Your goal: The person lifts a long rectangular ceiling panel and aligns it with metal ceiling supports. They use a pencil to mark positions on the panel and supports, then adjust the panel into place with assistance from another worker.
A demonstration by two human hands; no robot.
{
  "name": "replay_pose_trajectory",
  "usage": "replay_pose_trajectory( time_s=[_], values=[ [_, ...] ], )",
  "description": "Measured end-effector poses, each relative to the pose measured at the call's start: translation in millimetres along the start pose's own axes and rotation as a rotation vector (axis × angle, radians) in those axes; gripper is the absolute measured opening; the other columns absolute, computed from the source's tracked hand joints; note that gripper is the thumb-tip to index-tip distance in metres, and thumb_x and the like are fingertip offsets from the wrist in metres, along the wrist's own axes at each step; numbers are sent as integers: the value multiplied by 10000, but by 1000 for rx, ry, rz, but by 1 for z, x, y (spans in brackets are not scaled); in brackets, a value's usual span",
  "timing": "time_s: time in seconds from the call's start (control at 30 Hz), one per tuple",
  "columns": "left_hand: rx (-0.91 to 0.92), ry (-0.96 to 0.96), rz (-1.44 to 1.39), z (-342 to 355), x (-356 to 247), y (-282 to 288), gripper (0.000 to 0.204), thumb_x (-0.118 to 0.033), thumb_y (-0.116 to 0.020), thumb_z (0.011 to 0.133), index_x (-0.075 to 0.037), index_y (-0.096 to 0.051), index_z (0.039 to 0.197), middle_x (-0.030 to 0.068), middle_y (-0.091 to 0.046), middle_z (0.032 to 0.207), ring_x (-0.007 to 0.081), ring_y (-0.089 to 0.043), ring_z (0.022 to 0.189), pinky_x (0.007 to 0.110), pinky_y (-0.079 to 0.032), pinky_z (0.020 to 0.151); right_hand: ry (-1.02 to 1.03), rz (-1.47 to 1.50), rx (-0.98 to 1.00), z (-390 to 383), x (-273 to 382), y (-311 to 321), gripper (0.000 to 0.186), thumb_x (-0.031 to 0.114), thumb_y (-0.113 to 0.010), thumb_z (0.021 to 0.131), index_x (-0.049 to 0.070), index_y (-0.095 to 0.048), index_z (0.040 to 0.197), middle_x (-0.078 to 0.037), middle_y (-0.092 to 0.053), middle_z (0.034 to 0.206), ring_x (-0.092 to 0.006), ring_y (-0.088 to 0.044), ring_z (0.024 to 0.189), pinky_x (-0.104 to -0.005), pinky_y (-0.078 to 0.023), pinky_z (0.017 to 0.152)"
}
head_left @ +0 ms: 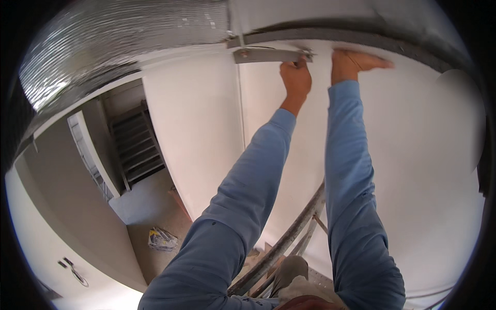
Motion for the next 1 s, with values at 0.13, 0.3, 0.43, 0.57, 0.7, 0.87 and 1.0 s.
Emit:
replay_pose_trajectory(
  time_s=[0.13,0.3,0.43,0.57,0.7,0.87,1.0],
  values=[
    [99,-19,40,8,7,14,369,-201,-703,910,96,-603,716,253,-605,673,274,-572,599,430,-439,583,9,-54,-2,5,-1,-3,1153,958,-372,744,204,-223,1604,-83,-168,1673,-352,-130,1527,-543,-70,1242],
    [97,28,-351,-7,-9,56,182,-126,-603,909,18,-661,1004,122,-705,1004,136,-430,506,319,-355,462,4,-77,201,5,4,-9,1048,932,-353,769,229,-355,1547,-68,-261,1644,-348,-255,1493,-508,-172,1244],
    [0,283,-802,-21,-39,114,379,-251,-567,910,-32,-609,1216,90,-656,1230,51,-283,480,259,-255,424,-19,-168,183,16,3,-2,1004,918,-392,766,266,-391,1530,3,-309,1629,-291,-304,1477,-478,-223,1227],
    [86,271,-935,-7,-78,127,416,-358,-623,921,-37,-630,1186,80,-670,1113,75,-258,467,263,-238,437,10,-175,65,28,2,1,996,902,-424,764,266,-395,1529,13,-343,1615,-254,-292,1483,-449,-213,1218],
    [-47,184,-811,16,-77,145,275,-266,-665,911,7,-649,873,28,-538,657,134,-393,454,335,-330,399,-22,-137,15,30,4,-4,1006,877,-491,756,254,-376,1539,2,-356,1608,-250,-291,1482,-447,-175,1222],
    [-91,-19,-346,18,-75,170,526,-389,-710,897,60,-610,642,212,-665,675,335,-614,603,445,-462,597,19,-81,-66,33,6,-7,1060,856,-569,729,219,-352,1548,-20,-363,1604,-252,-295,1478,-436,-158,1221],
    [-87,-180,-172,23,-90,158,625,-483,-706,870,97,-630,650,295,-651,692,382,-646,657,473,-489,651,2,1,-43,47,2,-6,1129,862,-623,679,205,-339,1553,-40,-351,1607,-252,-278,1484,-426,-147,1224]
  ],
)
Point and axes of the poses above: each hand's wrist, its own z-axis towards the middle knuckle, its own y-axis out of the back of the hand, x = y × z, the point moved 2 cm from there along z, towards the middle knuckle
